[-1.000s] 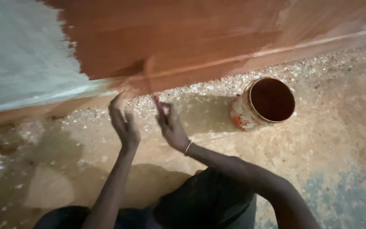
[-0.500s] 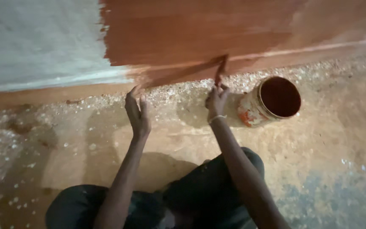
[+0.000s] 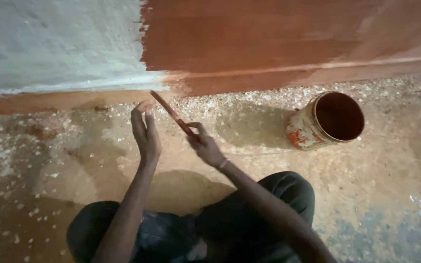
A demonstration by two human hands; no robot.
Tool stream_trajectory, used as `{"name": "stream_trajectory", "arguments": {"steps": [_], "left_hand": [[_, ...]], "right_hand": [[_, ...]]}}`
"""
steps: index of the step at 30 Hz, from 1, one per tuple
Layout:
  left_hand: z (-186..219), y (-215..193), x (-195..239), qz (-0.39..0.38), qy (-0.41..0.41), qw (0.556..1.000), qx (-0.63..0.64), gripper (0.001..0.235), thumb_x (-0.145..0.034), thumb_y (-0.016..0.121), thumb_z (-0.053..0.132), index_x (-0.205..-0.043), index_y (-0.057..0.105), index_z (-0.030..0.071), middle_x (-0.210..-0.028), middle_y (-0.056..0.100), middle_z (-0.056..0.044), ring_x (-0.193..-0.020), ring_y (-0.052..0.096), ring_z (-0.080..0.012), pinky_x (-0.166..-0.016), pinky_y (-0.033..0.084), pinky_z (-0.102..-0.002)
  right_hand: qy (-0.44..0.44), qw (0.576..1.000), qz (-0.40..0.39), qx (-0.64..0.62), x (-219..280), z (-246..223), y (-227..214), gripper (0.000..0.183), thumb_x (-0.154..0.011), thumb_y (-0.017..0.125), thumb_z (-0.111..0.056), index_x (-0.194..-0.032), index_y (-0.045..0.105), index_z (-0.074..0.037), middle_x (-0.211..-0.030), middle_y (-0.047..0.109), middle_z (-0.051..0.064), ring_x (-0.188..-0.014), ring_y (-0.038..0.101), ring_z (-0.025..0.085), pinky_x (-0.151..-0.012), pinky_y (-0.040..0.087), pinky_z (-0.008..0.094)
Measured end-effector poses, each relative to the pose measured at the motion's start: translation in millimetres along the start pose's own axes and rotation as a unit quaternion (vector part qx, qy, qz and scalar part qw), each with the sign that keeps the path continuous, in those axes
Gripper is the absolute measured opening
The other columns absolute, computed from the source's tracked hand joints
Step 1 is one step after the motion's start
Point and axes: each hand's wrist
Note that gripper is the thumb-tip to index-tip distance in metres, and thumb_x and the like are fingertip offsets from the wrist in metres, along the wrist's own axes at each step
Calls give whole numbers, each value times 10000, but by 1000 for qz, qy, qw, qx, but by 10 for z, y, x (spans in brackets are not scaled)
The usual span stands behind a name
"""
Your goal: The person paints the lower section of a wall with reddish-brown paint using a brush. They repeatedly dip the brush into a paint can and apply paint in horizontal strokes along the base of the wall.
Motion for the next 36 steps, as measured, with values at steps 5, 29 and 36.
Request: {"name": "stream_trajectory", "arguments": {"steps": [5, 29, 36], "left_hand": [[-135, 98, 119, -31, -27, 999, 9, 342, -1116, 468, 234, -1342, 550, -10, -1350, 567, -170, -1309, 523, -297, -1129, 385, -408], [-51, 125, 166, 49, -51, 997, -6, 311, -1129, 468, 252, -1259, 591, -2, -1285, 606, -157, -1259, 568, -286, -1126, 414, -406], [-106, 174, 186, 39, -73, 997, 6, 312, -1114, 470, 255, -1283, 572, 13, -1266, 618, -161, -1223, 582, -300, -1071, 426, -417]], "right_hand": [[111, 978, 85, -157, 364, 234, -737, 312, -1046, 521, -144, -1346, 474, -213, -759, 513, -66, -546, 383, 35, -437, 315, 230], [93, 978, 18, -187, 406, 241, 350, 333, -1081, 561, -160, -1400, 465, -166, -741, 494, -70, -573, 369, 31, -477, 304, 216], [50, 931, 299, -205, 353, 92, 155, 419, -1053, 541, -204, -1429, 358, -190, -691, 456, -55, -527, 374, 38, -441, 309, 219]]}}
Point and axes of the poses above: each hand's wrist, its own x-axis away from the middle knuckle, its own y-axis out of the palm, z = x × y
